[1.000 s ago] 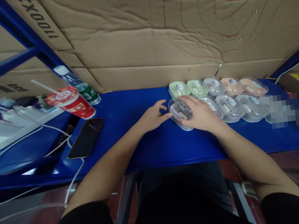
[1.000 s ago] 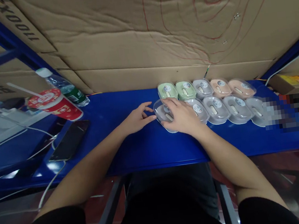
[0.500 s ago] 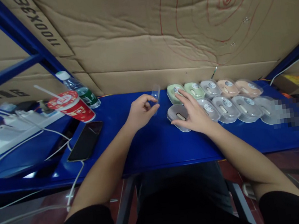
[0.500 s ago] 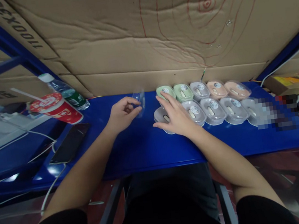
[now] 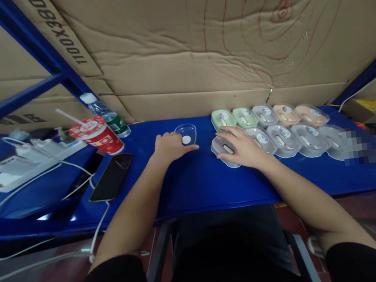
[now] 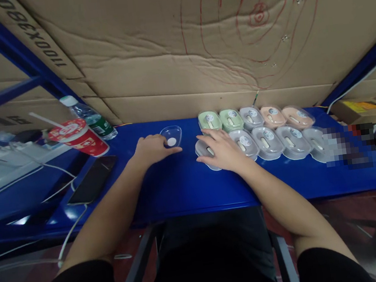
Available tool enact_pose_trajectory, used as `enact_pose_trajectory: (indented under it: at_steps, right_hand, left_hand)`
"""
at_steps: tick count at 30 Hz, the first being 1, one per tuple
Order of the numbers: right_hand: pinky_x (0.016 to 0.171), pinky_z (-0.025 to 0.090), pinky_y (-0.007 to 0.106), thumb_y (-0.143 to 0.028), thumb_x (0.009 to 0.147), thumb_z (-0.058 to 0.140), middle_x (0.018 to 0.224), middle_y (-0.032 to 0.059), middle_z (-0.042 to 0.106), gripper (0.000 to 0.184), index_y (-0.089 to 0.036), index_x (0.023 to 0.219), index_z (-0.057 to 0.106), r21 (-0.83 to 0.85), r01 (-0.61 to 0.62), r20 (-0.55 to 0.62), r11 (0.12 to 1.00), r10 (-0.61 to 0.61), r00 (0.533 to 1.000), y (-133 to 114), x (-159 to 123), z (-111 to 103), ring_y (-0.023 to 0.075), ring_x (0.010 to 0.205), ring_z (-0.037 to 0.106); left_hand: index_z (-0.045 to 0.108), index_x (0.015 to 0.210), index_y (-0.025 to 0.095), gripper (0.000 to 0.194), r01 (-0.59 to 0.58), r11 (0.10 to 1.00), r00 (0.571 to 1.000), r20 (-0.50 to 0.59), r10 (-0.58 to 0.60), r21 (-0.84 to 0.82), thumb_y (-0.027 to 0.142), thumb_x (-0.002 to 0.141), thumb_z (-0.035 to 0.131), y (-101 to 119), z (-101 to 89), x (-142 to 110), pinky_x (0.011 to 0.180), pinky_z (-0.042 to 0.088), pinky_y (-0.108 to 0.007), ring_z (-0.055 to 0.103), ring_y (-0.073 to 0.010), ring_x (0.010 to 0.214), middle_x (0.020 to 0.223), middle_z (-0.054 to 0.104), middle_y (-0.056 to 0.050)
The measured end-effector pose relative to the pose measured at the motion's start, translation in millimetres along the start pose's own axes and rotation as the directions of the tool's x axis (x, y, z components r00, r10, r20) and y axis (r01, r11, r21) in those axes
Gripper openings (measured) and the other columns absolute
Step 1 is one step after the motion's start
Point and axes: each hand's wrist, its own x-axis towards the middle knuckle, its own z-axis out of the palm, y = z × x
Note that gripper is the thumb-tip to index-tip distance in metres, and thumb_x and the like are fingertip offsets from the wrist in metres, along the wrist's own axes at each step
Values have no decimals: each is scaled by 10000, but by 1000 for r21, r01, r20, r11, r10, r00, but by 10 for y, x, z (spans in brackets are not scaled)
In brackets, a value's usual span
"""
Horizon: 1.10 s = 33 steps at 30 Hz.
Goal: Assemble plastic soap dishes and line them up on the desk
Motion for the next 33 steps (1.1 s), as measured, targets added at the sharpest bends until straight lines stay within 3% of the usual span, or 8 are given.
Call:
enact_pose_trajectory:
  at_steps: [5, 12, 15, 17, 20, 23, 29, 33]
  right_hand:
    - [1258, 303, 717, -591, 941, 715, 1556, 135, 604, 663, -264, 1505, 590, -26, 25, 54, 999, -23, 998, 16, -8, 6, 387, 1454, 551]
    - [1221, 392, 675, -541, 945, 741, 1520, 124, 640, 631, -264, 1492, 592, -25, 91, 160, 995, -86, 983, 12, -13, -4, 374, 1413, 587]
    - [1226, 375, 686, -557, 936, 749, 1514, 139, 642, 653, -250, 1490, 589, -70, 76, 153, 995, -64, 986, 11, -21, -2, 384, 1398, 597]
    - [1216, 373, 699, -588, 916, 762, 1504, 162, 645, 689, -233, 1482, 593, -114, 30, 137, 993, -14, 990, 12, -27, -9, 404, 1369, 618]
    - [1189, 393, 703, -651, 874, 779, 1459, 193, 673, 776, -202, 1478, 592, -163, -35, 145, 986, 59, 988, 13, -31, -24, 427, 1282, 675]
    - [1186, 407, 688, -684, 841, 791, 1433, 195, 692, 849, -187, 1495, 575, -176, -57, 183, 983, 89, 979, -1, -31, -38, 430, 1239, 699]
    - [1190, 377, 737, -585, 809, 836, 1539, 167, 619, 898, -208, 1560, 519, -166, -78, 232, 983, 116, 966, -64, -37, -56, 453, 1261, 681]
    - [1114, 493, 659, -493, 827, 805, 1548, 137, 611, 835, -230, 1566, 518, -119, -119, 207, 986, 142, 968, -81, -27, -38, 446, 1257, 677]
  left_hand:
    - [786, 1046, 186, 796, 133, 989, 991, -23, -132, 71, 909, 829, 534, -251, -19, 115, 1100, 396, -569, 583, -462, 1283, 1268, 738, -210]
    - [698, 1325, 131, 682, 346, 936, 925, -190, -328, 67, 672, 944, 537, -503, 41, 179, 1122, 351, -606, 507, -468, 1357, 1409, 664, -255]
    - [621, 1416, 98, 683, 341, 940, 908, -260, -330, -2, 603, 965, 533, -482, 36, 177, 1156, 300, -612, 447, -470, 1415, 1472, 608, -278]
    - [593, 1444, 97, 684, 287, 957, 923, -251, -291, -54, 590, 976, 515, -439, 34, 184, 1147, 313, -597, 449, -477, 1423, 1486, 593, -283]
    - [604, 1423, 107, 684, 236, 969, 955, -166, -244, -71, 610, 968, 516, -376, 44, 206, 1112, 359, -581, 532, -481, 1360, 1425, 641, -278]
    - [634, 1370, 110, 695, 260, 966, 962, -81, -260, -12, 650, 942, 542, -371, 61, 229, 1104, 378, -595, 584, -482, 1308, 1372, 680, -277]
    - [605, 1409, 69, 771, 395, 918, 916, -66, -395, -23, 670, 930, 544, -548, 91, 261, 1149, 354, -625, 550, -493, 1359, 1424, 640, -305]
    - [528, 1495, 59, 797, 377, 921, 904, -178, -389, -98, 614, 925, 587, -560, 103, 261, 1210, 280, -660, 431, -504, 1475, 1542, 539, -316]
